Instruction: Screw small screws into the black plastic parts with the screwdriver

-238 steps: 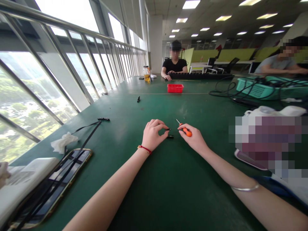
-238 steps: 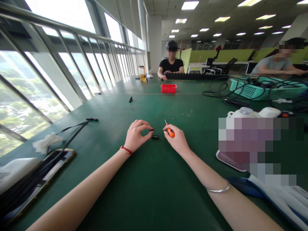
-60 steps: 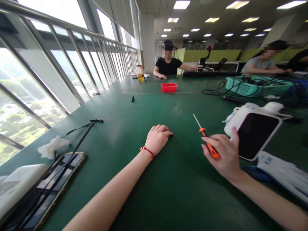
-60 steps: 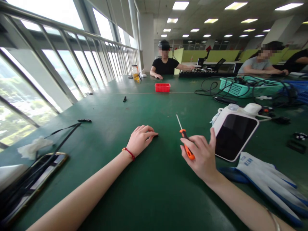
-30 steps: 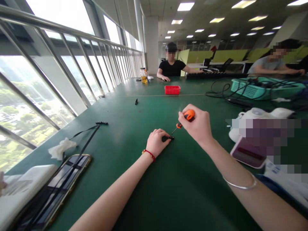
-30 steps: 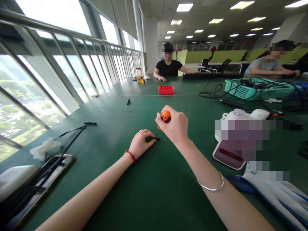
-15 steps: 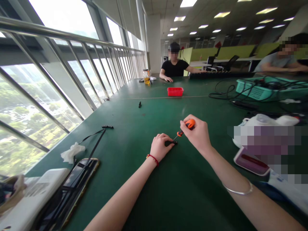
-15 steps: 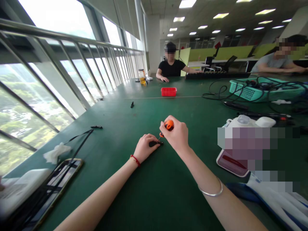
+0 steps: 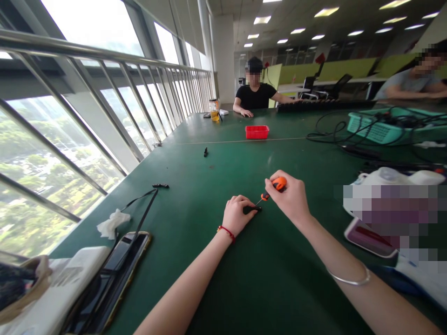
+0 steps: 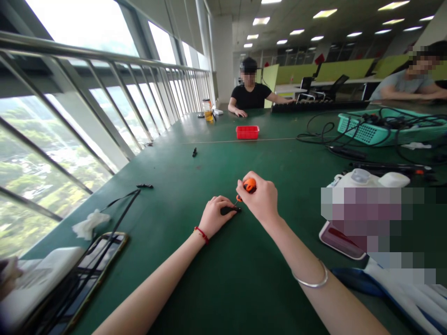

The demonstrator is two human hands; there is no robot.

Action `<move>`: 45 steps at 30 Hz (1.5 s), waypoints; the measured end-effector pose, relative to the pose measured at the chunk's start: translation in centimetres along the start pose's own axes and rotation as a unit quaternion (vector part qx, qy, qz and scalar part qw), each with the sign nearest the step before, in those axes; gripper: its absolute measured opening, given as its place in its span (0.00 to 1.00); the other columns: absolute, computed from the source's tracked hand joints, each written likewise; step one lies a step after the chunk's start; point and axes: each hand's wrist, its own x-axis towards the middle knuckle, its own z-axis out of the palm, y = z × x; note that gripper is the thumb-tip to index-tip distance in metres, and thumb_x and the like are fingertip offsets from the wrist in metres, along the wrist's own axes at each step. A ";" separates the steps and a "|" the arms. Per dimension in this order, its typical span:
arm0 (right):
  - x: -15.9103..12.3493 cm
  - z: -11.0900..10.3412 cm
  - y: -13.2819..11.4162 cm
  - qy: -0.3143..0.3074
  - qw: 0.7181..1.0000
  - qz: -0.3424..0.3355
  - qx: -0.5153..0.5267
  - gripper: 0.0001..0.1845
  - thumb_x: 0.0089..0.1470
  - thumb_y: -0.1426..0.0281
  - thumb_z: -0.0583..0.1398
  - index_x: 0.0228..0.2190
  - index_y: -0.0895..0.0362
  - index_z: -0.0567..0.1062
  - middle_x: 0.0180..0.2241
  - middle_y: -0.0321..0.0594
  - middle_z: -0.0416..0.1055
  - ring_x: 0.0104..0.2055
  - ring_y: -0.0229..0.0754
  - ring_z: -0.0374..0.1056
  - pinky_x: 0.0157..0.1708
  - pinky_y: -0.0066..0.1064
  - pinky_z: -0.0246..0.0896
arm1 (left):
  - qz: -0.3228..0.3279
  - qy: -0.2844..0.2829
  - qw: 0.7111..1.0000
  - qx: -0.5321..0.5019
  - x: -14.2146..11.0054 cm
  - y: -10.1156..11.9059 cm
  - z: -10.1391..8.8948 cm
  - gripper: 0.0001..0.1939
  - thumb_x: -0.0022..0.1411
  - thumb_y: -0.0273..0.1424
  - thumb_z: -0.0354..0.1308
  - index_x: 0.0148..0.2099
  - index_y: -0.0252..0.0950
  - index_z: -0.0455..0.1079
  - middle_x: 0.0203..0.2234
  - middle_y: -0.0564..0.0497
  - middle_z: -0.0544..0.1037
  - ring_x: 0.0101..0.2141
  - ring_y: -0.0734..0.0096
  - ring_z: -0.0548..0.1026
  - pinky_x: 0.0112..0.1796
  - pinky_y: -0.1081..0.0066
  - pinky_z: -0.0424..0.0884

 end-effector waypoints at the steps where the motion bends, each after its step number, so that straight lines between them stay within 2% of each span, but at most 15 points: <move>1: 0.0 0.0 0.0 0.000 1.000 -0.002 -0.001 0.13 0.49 0.60 0.54 0.20 0.54 0.64 0.17 0.34 0.62 0.21 0.36 0.58 0.26 0.27 0.54 | 0.000 -0.001 1.000 0.000 0.0 0.0 0.0 0.05 0.53 0.32 0.61 0.34 0.40 0.76 0.36 0.51 0.75 0.40 0.64 0.69 0.43 0.62 0.64; 10: 0.1 -0.3 -0.2 -0.015 1.000 -0.011 -0.017 0.13 0.50 0.60 0.54 0.21 0.54 0.64 0.18 0.34 0.63 0.21 0.36 0.59 0.25 0.27 0.52 | -0.005 -0.006 1.000 -0.004 -0.1 0.1 -0.3 0.05 0.53 0.32 0.61 0.35 0.40 0.75 0.36 0.51 0.76 0.40 0.64 0.69 0.43 0.62 0.64; 14: 0.1 -0.5 -0.7 -0.041 0.998 -0.024 -0.045 0.16 0.52 0.57 0.52 0.20 0.54 0.64 0.17 0.33 0.63 0.20 0.35 0.58 0.24 0.26 0.49 | -0.001 -0.005 1.000 -0.004 -0.2 0.2 -0.4 0.05 0.53 0.32 0.61 0.35 0.40 0.75 0.36 0.52 0.76 0.40 0.64 0.69 0.43 0.63 0.64; 17: 0.4 -0.4 -1.3 -0.044 0.997 -0.006 -0.068 0.20 0.55 0.56 0.49 0.19 0.54 0.63 0.16 0.34 0.62 0.20 0.36 0.58 0.23 0.26 0.46 | 0.005 -0.006 1.000 -0.002 -0.1 0.1 -0.2 0.05 0.53 0.32 0.61 0.35 0.40 0.75 0.36 0.52 0.75 0.40 0.64 0.69 0.43 0.63 0.64; 21: 1.3 -0.7 -2.4 -0.077 0.990 0.022 -0.112 0.09 0.52 0.61 0.51 0.28 0.53 0.66 0.20 0.33 0.65 0.22 0.37 0.60 0.23 0.27 0.46 | 0.008 -0.005 1.000 -0.002 -0.1 -0.1 -0.1 0.05 0.53 0.32 0.61 0.34 0.40 0.75 0.36 0.52 0.75 0.40 0.64 0.69 0.43 0.63 0.64; 23: 1.7 -1.0 -3.1 -0.098 0.984 0.017 -0.149 0.08 0.49 0.64 0.53 0.32 0.53 0.66 0.21 0.32 0.66 0.22 0.38 0.60 0.24 0.27 0.46 | 0.008 -0.005 1.000 -0.003 0.0 -0.2 0.0 0.05 0.53 0.32 0.61 0.34 0.40 0.75 0.36 0.52 0.75 0.39 0.65 0.69 0.43 0.63 0.64; 26: 1.9 -1.5 -4.3 -0.133 0.972 0.019 -0.191 0.06 0.50 0.65 0.52 0.30 0.52 0.66 0.24 0.34 0.68 0.24 0.38 0.60 0.24 0.28 0.45 | 0.010 -0.005 1.000 -0.001 0.0 -0.2 0.0 0.05 0.53 0.32 0.61 0.35 0.40 0.75 0.36 0.52 0.75 0.39 0.65 0.68 0.43 0.63 0.64; 31: 1.8 -2.0 -5.8 -0.160 0.956 0.091 -0.228 0.22 0.57 0.54 0.45 0.22 0.52 0.69 0.21 0.37 0.69 0.25 0.42 0.62 0.23 0.30 0.46 | 0.006 -0.009 1.000 0.000 -0.1 -0.1 -0.1 0.05 0.53 0.32 0.61 0.35 0.39 0.75 0.36 0.51 0.75 0.39 0.64 0.68 0.43 0.63 0.64; 33: 1.8 -2.1 -5.9 -0.154 0.958 0.089 -0.227 0.17 0.56 0.58 0.48 0.25 0.51 0.71 0.23 0.37 0.70 0.27 0.43 0.63 0.24 0.30 0.47 | 0.007 -0.009 1.000 0.001 -0.1 -0.1 -0.1 0.05 0.53 0.32 0.61 0.35 0.39 0.75 0.36 0.51 0.75 0.39 0.64 0.68 0.43 0.63 0.64; 35: 1.7 -2.1 -5.9 -0.139 0.964 0.071 -0.217 0.09 0.52 0.63 0.53 0.33 0.51 0.71 0.26 0.37 0.71 0.28 0.42 0.64 0.24 0.29 0.48 | 0.009 -0.008 1.000 0.001 -0.1 -0.1 -0.1 0.06 0.53 0.32 0.61 0.35 0.39 0.75 0.36 0.51 0.75 0.39 0.64 0.68 0.43 0.63 0.64; 37: 1.7 -1.9 -5.7 -0.137 0.969 0.050 -0.201 0.11 0.48 0.66 0.56 0.36 0.52 0.68 0.29 0.38 0.71 0.28 0.41 0.64 0.24 0.28 0.48 | 0.009 -0.009 1.000 0.000 0.0 -0.2 0.0 0.06 0.53 0.32 0.62 0.35 0.39 0.75 0.36 0.51 0.75 0.39 0.64 0.68 0.43 0.63 0.64; 39: 1.7 -1.7 -5.6 -0.156 0.970 0.042 -0.184 0.09 0.51 0.62 0.54 0.32 0.53 0.68 0.29 0.38 0.71 0.26 0.39 0.63 0.23 0.28 0.47 | 0.009 -0.010 1.000 -0.001 0.0 -0.3 0.0 0.05 0.53 0.32 0.61 0.34 0.39 0.74 0.36 0.51 0.75 0.39 0.65 0.68 0.43 0.62 0.64; 42: 1.8 -1.3 -5.6 -0.167 0.966 0.062 -0.185 0.22 0.57 0.53 0.46 0.22 0.53 0.67 0.21 0.38 0.68 0.23 0.40 0.61 0.21 0.28 0.45 | 0.010 -0.008 1.000 -0.003 0.0 -0.3 0.0 0.05 0.53 0.32 0.61 0.34 0.39 0.74 0.36 0.51 0.75 0.39 0.65 0.68 0.44 0.62 0.64; 43: 1.9 -1.3 -5.6 -0.162 0.966 0.071 -0.189 0.24 0.57 0.53 0.44 0.21 0.53 0.67 0.20 0.38 0.68 0.23 0.40 0.61 0.21 0.29 0.44 | 0.011 -0.008 1.000 -0.003 0.0 -0.3 0.0 0.05 0.54 0.32 0.61 0.34 0.39 0.74 0.36 0.51 0.75 0.39 0.65 0.68 0.44 0.63 0.64; 45: 1.9 -1.3 -5.6 -0.154 0.965 0.079 -0.196 0.20 0.57 0.57 0.46 0.23 0.53 0.68 0.21 0.38 0.68 0.23 0.41 0.61 0.21 0.29 0.44 | 0.012 -0.008 1.000 -0.002 0.0 -0.4 0.0 0.05 0.54 0.33 0.61 0.34 0.39 0.74 0.36 0.51 0.75 0.39 0.65 0.68 0.44 0.63 0.64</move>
